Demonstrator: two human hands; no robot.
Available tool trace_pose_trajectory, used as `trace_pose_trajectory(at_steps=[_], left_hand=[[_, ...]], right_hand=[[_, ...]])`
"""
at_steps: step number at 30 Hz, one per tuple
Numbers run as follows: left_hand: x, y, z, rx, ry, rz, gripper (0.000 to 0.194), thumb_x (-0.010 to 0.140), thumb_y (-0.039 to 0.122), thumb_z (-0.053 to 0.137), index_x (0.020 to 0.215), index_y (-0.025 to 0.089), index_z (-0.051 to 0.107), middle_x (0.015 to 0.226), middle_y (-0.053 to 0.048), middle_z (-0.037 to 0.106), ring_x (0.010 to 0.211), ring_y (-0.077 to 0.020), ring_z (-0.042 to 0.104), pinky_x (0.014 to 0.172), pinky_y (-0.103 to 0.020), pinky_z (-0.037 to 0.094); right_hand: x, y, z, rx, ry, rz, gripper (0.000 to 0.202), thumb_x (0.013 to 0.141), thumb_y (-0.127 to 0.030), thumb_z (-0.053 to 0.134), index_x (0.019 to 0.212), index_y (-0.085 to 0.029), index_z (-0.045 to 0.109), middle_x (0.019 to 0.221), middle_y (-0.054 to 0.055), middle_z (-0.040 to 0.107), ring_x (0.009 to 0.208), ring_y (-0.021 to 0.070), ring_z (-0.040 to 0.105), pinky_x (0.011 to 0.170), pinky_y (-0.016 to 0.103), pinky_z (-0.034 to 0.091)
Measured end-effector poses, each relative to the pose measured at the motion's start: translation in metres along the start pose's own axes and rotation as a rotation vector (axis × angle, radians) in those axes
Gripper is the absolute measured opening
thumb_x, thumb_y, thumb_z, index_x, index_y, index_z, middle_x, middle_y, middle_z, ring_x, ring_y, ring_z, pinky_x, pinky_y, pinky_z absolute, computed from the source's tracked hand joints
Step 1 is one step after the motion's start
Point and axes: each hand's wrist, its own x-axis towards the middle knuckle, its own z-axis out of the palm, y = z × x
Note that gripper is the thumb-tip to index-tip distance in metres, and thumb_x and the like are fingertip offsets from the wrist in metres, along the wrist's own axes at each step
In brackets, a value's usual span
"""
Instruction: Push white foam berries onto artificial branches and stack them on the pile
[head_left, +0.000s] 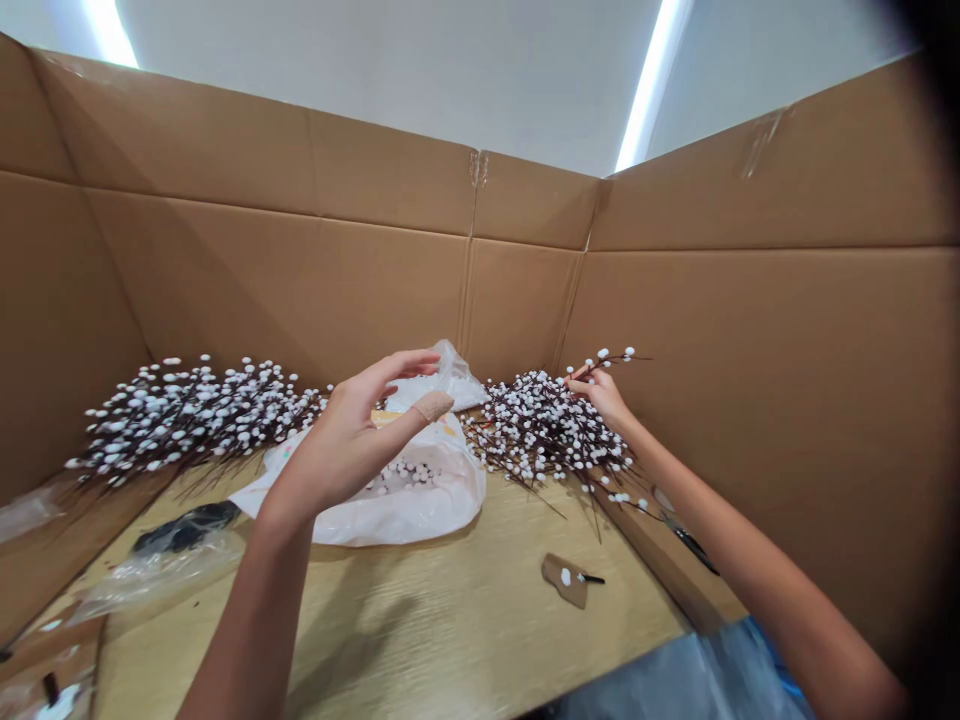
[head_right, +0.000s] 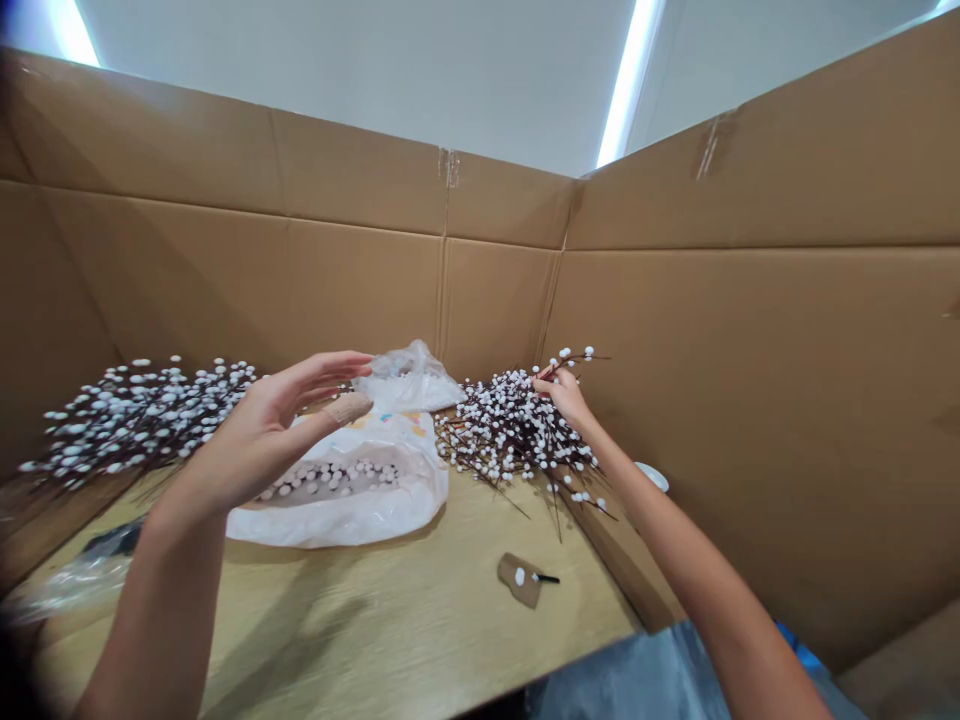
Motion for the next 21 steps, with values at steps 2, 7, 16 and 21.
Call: trace_pose_trajectory(at_steps=[2,7,16,21], left_hand=[[0.000,0.001,0.000,-0.005,-0.006,-0.005,0.042,0.083,0.048,0.062,0.121,0.029,0.059,0.125,-0.004,0.062,0.115,-0.0243,0.057,0.094,-0.040,0.048],[0.001,0.002,0.001,0.001,-0.014,0.003,0.043,0.083,0.048,0.062,0.121,0.028,0.059,0.125,-0.005,0.062,0.114,-0.0248,0.057,0.095,-0.041,0.048],[0.000,0.001,0.001,-0.001,-0.015,0.022,0.042,0.084,0.048,0.061,0.121,0.028,0.058,0.125,-0.006,0.062,0.114,-0.0247,0.057,0.093,-0.042,0.048],[0.009,-0.008,0.023,-0.024,-0.080,0.039,0.040,0.086,0.044,0.059,0.121,0.025,0.057,0.124,-0.006,0.062,0.113,-0.0225,0.058,0.097,-0.040,0.045]], right_hand=[[0.001,-0.008,0.001,0.020,0.004,-0.020,0.012,0.082,-0.023,0.067,0.083,-0.014,0.060,0.085,0.001,0.063,0.075,0.0132,0.060,0.066,0.028,0.052],[0.000,-0.020,-0.003,0.115,0.035,-0.038,0.024,0.061,-0.026,0.078,0.072,-0.021,0.057,0.078,-0.001,0.065,0.075,0.0173,0.063,0.065,0.028,0.052],[-0.006,-0.018,-0.015,0.306,0.095,0.054,0.012,0.081,-0.020,0.065,0.074,-0.014,0.057,0.083,0.001,0.067,0.079,0.0141,0.065,0.076,0.034,0.054],[-0.011,-0.014,-0.013,0.368,0.050,0.126,0.006,0.084,-0.019,0.064,0.081,-0.015,0.061,0.090,0.002,0.070,0.086,0.0159,0.066,0.082,0.038,0.054]])
